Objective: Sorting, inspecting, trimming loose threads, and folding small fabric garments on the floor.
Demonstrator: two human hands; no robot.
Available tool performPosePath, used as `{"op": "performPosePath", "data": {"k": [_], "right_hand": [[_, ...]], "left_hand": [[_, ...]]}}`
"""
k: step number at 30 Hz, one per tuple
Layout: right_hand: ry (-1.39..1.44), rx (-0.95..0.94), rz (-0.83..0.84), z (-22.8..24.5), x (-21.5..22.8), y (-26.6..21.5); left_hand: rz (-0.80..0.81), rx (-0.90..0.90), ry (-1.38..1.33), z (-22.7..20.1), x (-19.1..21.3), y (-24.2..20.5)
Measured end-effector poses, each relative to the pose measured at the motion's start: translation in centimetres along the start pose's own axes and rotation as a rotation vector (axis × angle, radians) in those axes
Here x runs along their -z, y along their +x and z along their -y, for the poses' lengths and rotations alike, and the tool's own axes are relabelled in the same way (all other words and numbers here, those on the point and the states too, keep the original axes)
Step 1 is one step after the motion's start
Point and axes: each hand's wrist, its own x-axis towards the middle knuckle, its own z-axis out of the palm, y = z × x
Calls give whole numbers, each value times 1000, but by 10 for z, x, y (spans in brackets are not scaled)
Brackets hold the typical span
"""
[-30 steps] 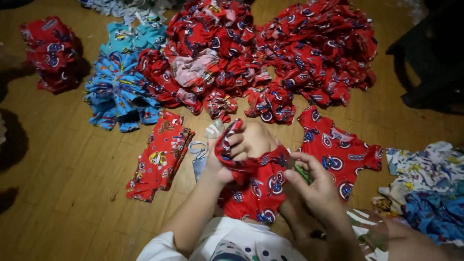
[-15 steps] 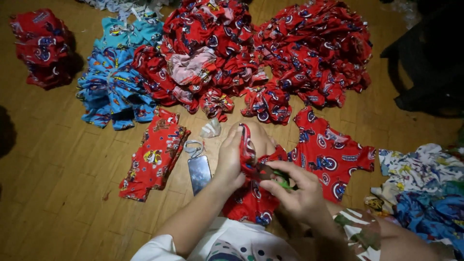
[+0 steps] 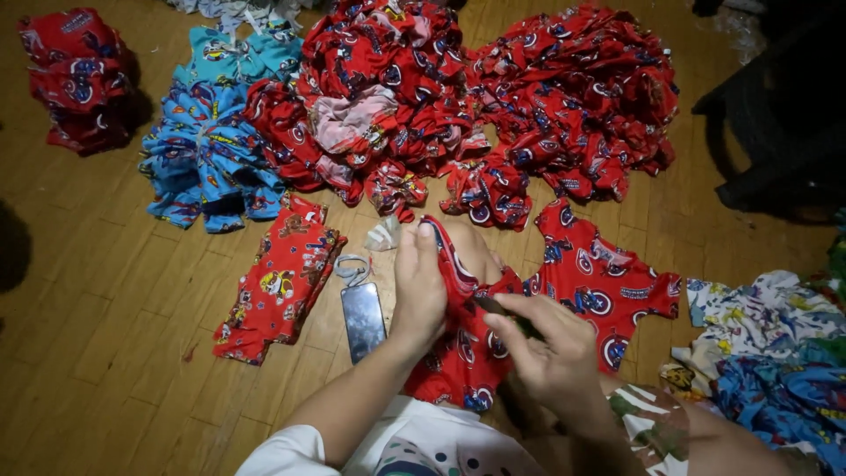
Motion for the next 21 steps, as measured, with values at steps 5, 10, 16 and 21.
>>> {"op": "performPosePath", "data": {"k": [5, 10, 16, 21], "right_hand": [[-31, -40, 50, -7, 1, -8], [-35, -17, 61, -1, 0, -9], [-95, -40, 49, -2, 3, -9], [-107, -5, 74, -3, 3, -8]], "left_hand": [[-49, -162, 194, 1, 1, 4], [-52, -257, 191, -1, -4, 1], [-48, -325, 236, -4, -6, -2], [-48, -339, 255, -1, -6, -3]]}}
